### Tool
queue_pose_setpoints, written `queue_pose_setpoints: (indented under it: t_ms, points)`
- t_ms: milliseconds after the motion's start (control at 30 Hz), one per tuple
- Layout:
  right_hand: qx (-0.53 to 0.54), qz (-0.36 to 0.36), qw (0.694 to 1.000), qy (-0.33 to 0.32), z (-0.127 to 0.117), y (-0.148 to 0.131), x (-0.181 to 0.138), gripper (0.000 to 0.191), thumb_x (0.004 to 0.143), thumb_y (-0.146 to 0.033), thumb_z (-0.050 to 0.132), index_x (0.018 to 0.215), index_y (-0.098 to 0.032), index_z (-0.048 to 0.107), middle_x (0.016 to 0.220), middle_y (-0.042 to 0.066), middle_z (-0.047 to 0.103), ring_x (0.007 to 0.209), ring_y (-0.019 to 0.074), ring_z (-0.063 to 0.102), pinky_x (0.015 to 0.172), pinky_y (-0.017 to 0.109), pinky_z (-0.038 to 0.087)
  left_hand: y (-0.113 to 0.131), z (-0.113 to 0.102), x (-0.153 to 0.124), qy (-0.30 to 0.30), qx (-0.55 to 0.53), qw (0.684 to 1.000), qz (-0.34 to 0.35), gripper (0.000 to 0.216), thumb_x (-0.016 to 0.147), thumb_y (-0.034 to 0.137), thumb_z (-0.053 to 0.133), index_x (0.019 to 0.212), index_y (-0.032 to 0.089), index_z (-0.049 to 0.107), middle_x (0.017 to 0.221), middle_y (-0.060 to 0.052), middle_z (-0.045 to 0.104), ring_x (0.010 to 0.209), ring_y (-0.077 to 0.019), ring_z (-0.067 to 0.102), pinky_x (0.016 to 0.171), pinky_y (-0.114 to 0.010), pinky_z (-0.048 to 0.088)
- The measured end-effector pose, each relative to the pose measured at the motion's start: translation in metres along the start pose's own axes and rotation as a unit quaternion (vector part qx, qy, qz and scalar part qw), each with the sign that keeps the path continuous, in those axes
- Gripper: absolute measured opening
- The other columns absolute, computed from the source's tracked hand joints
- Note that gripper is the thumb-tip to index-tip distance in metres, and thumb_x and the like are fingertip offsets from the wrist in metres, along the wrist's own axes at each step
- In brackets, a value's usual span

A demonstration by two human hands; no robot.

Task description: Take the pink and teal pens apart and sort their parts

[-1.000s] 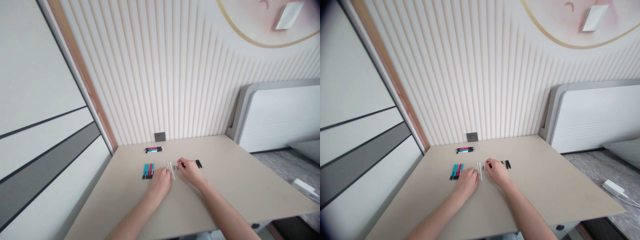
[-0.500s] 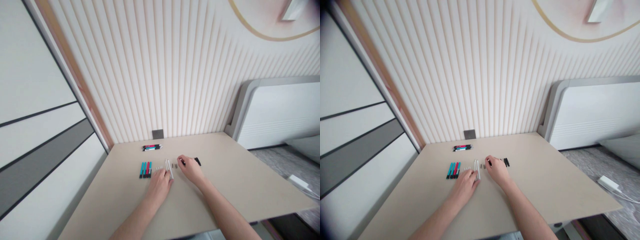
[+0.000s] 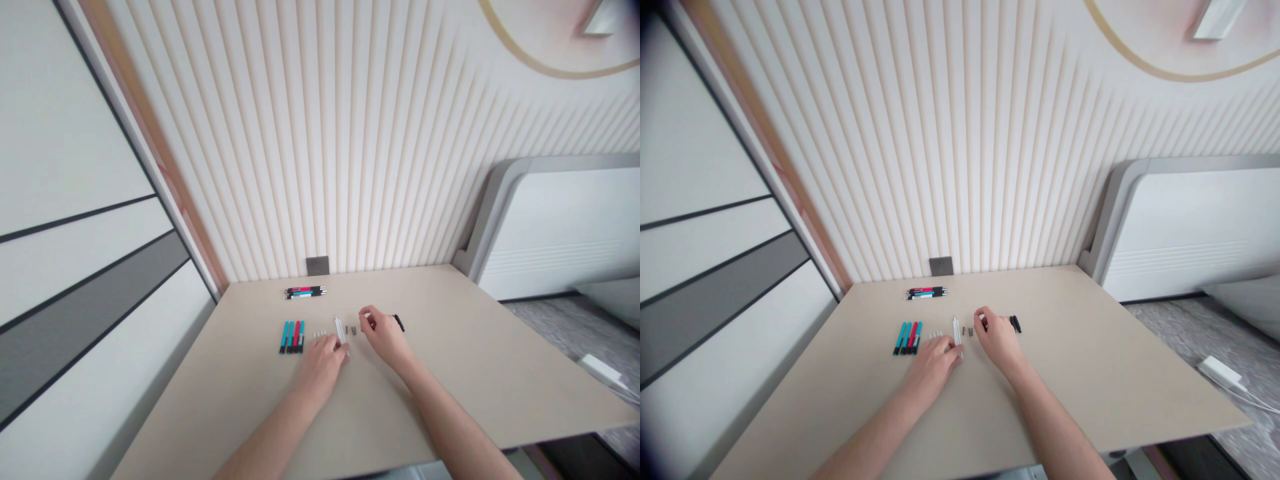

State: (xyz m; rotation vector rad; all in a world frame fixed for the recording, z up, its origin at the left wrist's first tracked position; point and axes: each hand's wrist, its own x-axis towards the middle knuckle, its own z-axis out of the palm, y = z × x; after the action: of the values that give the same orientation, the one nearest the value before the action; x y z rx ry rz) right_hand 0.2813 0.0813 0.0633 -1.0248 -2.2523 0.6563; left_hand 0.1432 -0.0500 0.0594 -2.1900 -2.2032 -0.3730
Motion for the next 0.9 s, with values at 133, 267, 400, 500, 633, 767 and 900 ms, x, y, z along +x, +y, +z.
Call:
queue_pose_setpoints:
  t_ms: [133, 267, 400, 500, 633, 767, 900]
  points:
    - [0.039, 0.011, 0.999, 0.007, 0.001, 0.0, 0.0, 0.02, 0.091, -0.035, 0.043, 0.093, -0.025, 0.06, 0.065, -0.002, 0.069, 0.057, 0.0155, 0.062, 0.06, 0.023, 0.04, -0.001, 0.002, 0.0, 0.01, -0.01, 1.0, 0.0, 0.024, 0.092, 0.017, 0.052, 0.109, 0.024, 0.068, 0.11, -0.006, 0.064, 0.099, -0.0254, 0.058, 0.087, -0.038, 0.043]
    - [0.101, 0.024, 0.995, 0.007, 0.002, -0.001, 0.0, 0.02, 0.091, -0.039, 0.043, 0.092, -0.025, 0.058, 0.069, -0.001, 0.07, 0.06, 0.0162, 0.064, 0.06, 0.024, 0.042, -0.002, 0.005, 0.0, 0.025, -0.013, 0.999, 0.021, 0.024, 0.092, 0.015, 0.052, 0.107, 0.023, 0.068, 0.113, -0.006, 0.064, 0.103, -0.0255, 0.057, 0.087, -0.039, 0.043]
    - [0.209, 0.061, 0.976, 0.002, 0.007, 0.002, 0.002, 0.025, 0.091, -0.047, 0.045, 0.094, -0.024, 0.054, 0.076, 0.002, 0.073, 0.063, 0.0173, 0.066, 0.06, 0.026, 0.047, -0.003, 0.007, 0.0, 0.04, -0.008, 0.999, 0.033, 0.021, 0.091, 0.014, 0.054, 0.106, 0.022, 0.067, 0.105, -0.005, 0.067, 0.098, -0.0253, 0.059, 0.083, -0.039, 0.044]
    - [0.284, 0.072, 0.956, -0.007, 0.012, 0.004, 0.003, 0.032, 0.09, -0.054, 0.046, 0.096, -0.023, 0.051, 0.08, 0.005, 0.074, 0.066, 0.0186, 0.067, 0.061, 0.029, 0.049, -0.001, 0.005, -0.001, 0.064, -0.02, 0.997, 0.027, 0.022, 0.088, 0.015, 0.06, 0.108, 0.022, 0.066, 0.106, -0.005, 0.067, 0.097, -0.0254, 0.06, 0.084, -0.04, 0.045]
    - [0.373, 0.044, 0.926, -0.034, 0.015, -0.003, 0.001, 0.036, 0.089, -0.058, 0.049, 0.096, -0.023, 0.047, 0.083, 0.006, 0.074, 0.074, 0.0193, 0.068, 0.07, 0.032, 0.05, 0.002, -0.001, -0.002, 0.098, -0.102, 0.99, 0.002, 0.02, 0.088, 0.02, 0.062, 0.108, 0.022, 0.065, 0.103, -0.005, 0.066, 0.096, -0.0236, 0.061, 0.084, -0.037, 0.047]
    - [0.437, 0.028, 0.895, -0.089, 0.019, -0.018, -0.007, 0.038, 0.088, -0.06, 0.05, 0.097, -0.024, 0.046, 0.088, 0.007, 0.074, 0.08, 0.0204, 0.068, 0.07, 0.031, 0.051, 0.002, 0.0, 0.0, 0.125, -0.206, 0.97, -0.03, 0.008, 0.088, 0.021, 0.06, 0.094, 0.021, 0.065, 0.093, -0.004, 0.068, 0.088, -0.0209, 0.063, 0.078, -0.032, 0.047]
    - [0.464, 0.029, 0.877, -0.12, 0.027, -0.028, -0.014, 0.041, 0.087, -0.063, 0.05, 0.098, -0.024, 0.044, 0.09, 0.006, 0.073, 0.077, 0.0204, 0.068, 0.068, 0.032, 0.051, -0.002, 0.007, 0.003, 0.123, -0.255, 0.957, -0.07, 0.007, 0.086, 0.021, 0.059, 0.081, 0.019, 0.062, 0.082, -0.003, 0.069, 0.069, -0.0173, 0.061, 0.066, -0.028, 0.045]
